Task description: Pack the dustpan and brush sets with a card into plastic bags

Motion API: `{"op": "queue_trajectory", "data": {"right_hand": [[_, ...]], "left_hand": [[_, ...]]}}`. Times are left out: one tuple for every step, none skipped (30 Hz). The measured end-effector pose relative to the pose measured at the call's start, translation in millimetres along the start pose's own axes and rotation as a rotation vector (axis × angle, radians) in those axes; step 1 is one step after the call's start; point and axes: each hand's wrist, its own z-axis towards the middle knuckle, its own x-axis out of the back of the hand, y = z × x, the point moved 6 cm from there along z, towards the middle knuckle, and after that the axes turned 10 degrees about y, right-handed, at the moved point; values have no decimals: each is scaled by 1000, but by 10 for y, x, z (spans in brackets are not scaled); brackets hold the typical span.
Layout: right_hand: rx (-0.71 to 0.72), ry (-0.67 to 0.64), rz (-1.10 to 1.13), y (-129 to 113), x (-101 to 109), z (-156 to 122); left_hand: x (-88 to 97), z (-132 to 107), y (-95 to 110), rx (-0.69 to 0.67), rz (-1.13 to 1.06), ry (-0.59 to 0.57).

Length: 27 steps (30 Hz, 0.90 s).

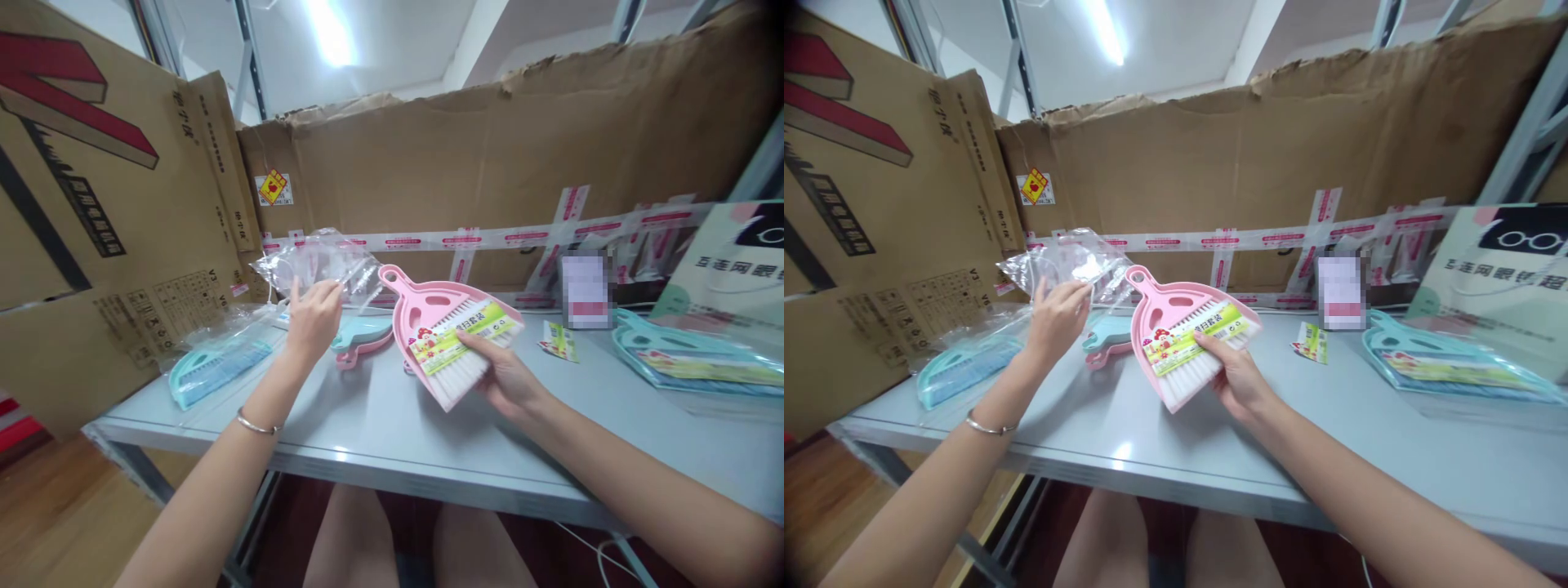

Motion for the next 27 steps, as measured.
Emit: {"op": "queue_trajectory", "data": {"right_hand": [[7, 16, -10, -25, 53, 5], [18, 28, -21, -47, 98, 16], [26, 31, -36, -59, 133, 31], [29, 28, -58, -59, 156, 49], [26, 21, -86, -48, 169, 66], [17, 12, -115, -26, 173, 81], [3, 5, -141, 4, 173, 92], [-11, -5, -163, 35, 168, 98], [-25, -15, -179, 64, 160, 99], [-35, -27, -187, 87, 150, 96], [-40, -44, -188, 102, 136, 89], [-42, -62, -186, 110, 122, 79], [-41, -76, -181, 110, 111, 69], [-40, -85, -175, 105, 101, 59], [-39, -88, -166, 97, 94, 51], [-38, -87, -156, 86, 88, 44], [-36, -79, -146, 74, 86, 41], [-31, -69, -136, 63, 85, 41], [-22, -58, -127, 53, 86, 45], [-11, -46, -118, 45, 89, 53], [5, -35, -106, 39, 95, 63], [21, -28, -94, 37, 103, 75], [35, -27, -84, 41, 108, 87], [43, -39, -81, 52, 110, 98], [47, -59, -86, 69, 108, 107], [45, -84, -95, 91, 103, 114], [37, -111, -104, 115, 97, 119]], "left_hand": [[-92, -21, 52, 1, -31, -28], [-178, -44, 95, 3, -56, -60], [-251, -69, 132, 5, -71, -91], [-304, -94, 162, 4, -79, -113], [-336, -117, 189, -1, -85, -124], [-348, -138, 212, -8, -93, -124], [-345, -157, 236, -19, -109, -118], [-333, -174, 264, -36, -132, -111], [-317, -189, 297, -58, -159, -104], [-302, -202, 338, -86, -188, -104], [-291, -212, 386, -114, -219, -108], [-283, -218, 439, -141, -254, -119], [-280, -220, 500, -168, -295, -136], [-275, -219, 565, -197, -342, -155], [-268, -216, 631, -227, -387, -175], [-255, -210, 694, -258, -424, -189], [-235, -203, 749, -286, -452, -195], [-210, -196, 791, -305, -468, -194], [-182, -192, 823, -317, -475, -189], [-157, -194, 849, -326, -478, -189], [-136, -203, 874, -337, -481, -198], [-121, -220, 902, -349, -484, -214], [-114, -240, 933, -364, -484, -234], [-112, -261, 967, -377, -482, -255], [-116, -278, 1004, -387, -480, -275], [-124, -291, 1044, -395, -479, -293], [-137, -301, 1085, -403, -480, -314]]}}
